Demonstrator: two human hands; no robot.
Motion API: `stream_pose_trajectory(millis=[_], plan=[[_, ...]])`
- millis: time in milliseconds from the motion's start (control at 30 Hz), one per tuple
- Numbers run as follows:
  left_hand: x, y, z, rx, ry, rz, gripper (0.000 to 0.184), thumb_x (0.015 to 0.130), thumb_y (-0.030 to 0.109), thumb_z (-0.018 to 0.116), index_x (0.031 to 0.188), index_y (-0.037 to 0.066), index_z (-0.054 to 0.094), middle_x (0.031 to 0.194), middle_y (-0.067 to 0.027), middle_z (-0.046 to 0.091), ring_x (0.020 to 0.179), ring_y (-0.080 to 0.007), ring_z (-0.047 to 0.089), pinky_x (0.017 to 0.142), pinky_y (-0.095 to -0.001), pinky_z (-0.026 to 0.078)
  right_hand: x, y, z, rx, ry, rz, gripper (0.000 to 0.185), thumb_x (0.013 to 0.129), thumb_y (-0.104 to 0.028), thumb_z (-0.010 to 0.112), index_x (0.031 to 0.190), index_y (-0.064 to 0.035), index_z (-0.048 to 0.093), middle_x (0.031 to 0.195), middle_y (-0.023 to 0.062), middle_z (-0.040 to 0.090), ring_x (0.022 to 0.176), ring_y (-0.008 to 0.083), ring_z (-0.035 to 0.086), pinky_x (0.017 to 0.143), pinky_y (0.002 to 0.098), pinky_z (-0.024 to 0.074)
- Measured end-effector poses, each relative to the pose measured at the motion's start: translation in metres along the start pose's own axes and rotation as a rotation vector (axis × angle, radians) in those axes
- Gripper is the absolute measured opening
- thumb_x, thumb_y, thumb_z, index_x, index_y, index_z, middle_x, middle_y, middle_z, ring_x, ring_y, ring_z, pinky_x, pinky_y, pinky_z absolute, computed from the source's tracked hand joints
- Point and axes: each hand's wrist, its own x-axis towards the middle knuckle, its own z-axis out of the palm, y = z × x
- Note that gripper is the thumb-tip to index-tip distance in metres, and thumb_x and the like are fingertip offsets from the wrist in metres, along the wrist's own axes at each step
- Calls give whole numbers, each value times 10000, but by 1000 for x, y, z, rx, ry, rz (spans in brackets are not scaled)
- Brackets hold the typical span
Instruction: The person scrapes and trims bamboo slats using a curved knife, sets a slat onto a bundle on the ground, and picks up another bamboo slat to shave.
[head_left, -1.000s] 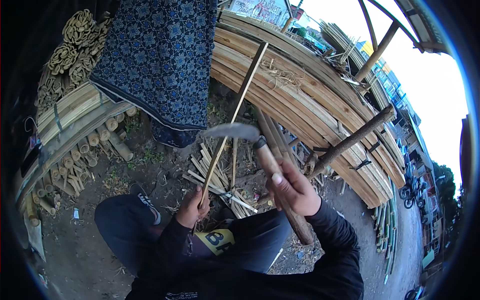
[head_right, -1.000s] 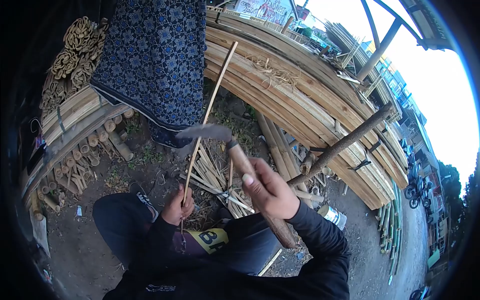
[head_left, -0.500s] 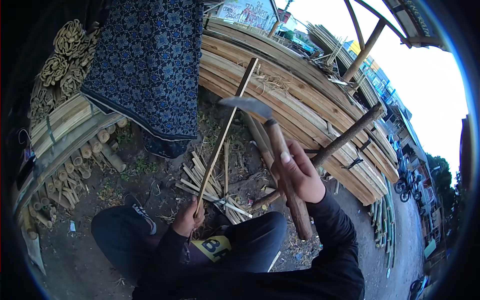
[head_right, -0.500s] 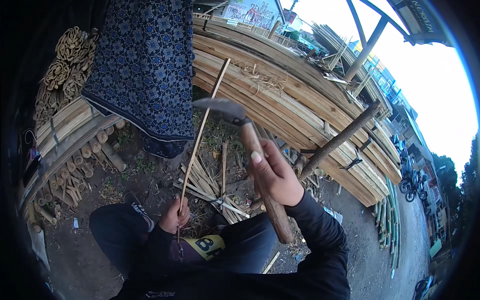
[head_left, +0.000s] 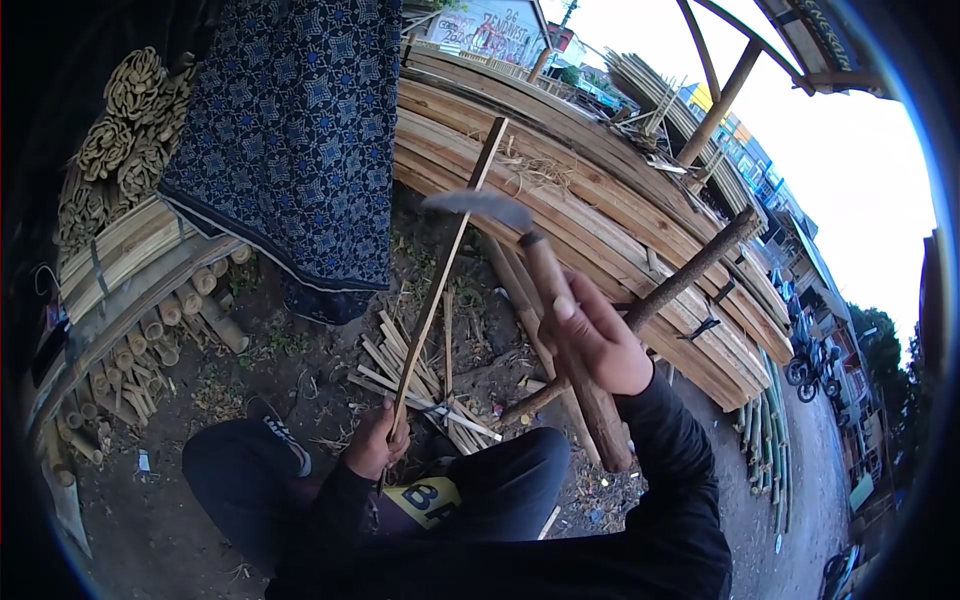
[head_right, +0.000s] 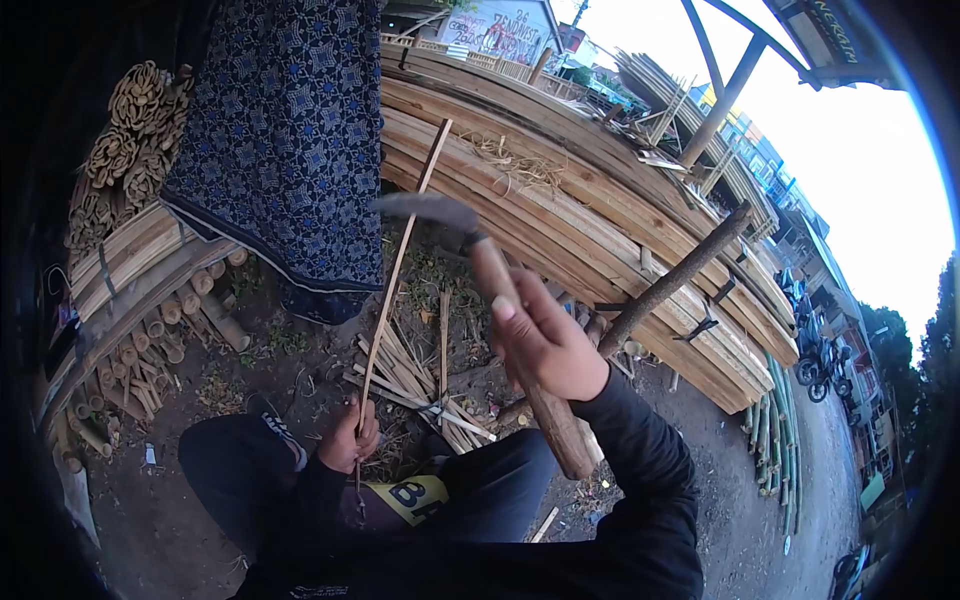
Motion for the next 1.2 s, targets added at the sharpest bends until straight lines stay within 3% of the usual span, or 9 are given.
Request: stream_pose_trajectory(millis=[67,133,200,267,400,467,600,1000,1200], plan=[[-3,0,0,-119,15,-40,545,1001,537,352,685,98,413,491,19,298,371,-80,298,359,-235,232,9,2,-8,-46,-158,16,397,1033,-339,394,1306,-52,395,786,56,546,489,126,509,459,246,452],[0,-16,-13,-47,48,-17,541,1003,533,352,692,96,425,496,18,317,377,-78,305,368,-233,244,38,7,-34,137,403,-96,283,1027,-341,415,1081,-65,449,724,35,519,476,122,513,435,254,454],[1,-16,-13,29,82,20,537,1005,529,353,699,95,438,502,16,336,383,-76,311,376,-231,256,48,13,-62,286,601,-213,288,1022,-359,418,1016,-72,446,721,52,522,447,147,510,419,261,456],[-2,-2,-2,134,299,12,548,1012,518,341,798,60,553,538,23,377,432,-65,347,423,-226,300,29,10,-53,323,468,-233,283,1022,-336,409,1084,-64,457,719,57,523,448,152,516,413,252,453],[-2,10,-8,47,313,52,566,1014,514,342,966,26,625,626,35,432,541,-50,406,514,-217,351,-9,35,-1,288,139,-99,404,1016,-317,433,1327,-60,400,781,53,547,526,123,542,466,230,462],[3,11,-9,51,303,80,578,1019,509,326,1074,24,636,726,41,472,654,-43,444,598,-205,368,-21,48,24,370,17,-10,397,1011,-315,459,1315,-64,406,806,55,556,531,113,533,484,218,454],[6,7,-10,-36,296,131,275,1002,331,499,1101,82,564,781,46,468,696,-50,458,644,-201,393,-34,81,48,389,-92,5,510,988,-324,483,1366,-3,366,821,82,539,568,118,535,503,215,463],[7,9,5,-82,206,72,159,1014,261,480,960,111,480,732,11,465,571,-86,479,486,-226,403,-39,112,69,438,-268,137,342,1012,-290,441,1247,-44,404,836,72,530,584,129,537,537,225,461],[5,23,15,-55,131,14,427,1034,405,374,761,89,463,564,27,386,441,-67,390,428,-216,331,-34,117,69,456,-212,141,314,1010,-289,441,1214,-51,418,874,77,541,572,138,562,512,231,481]])
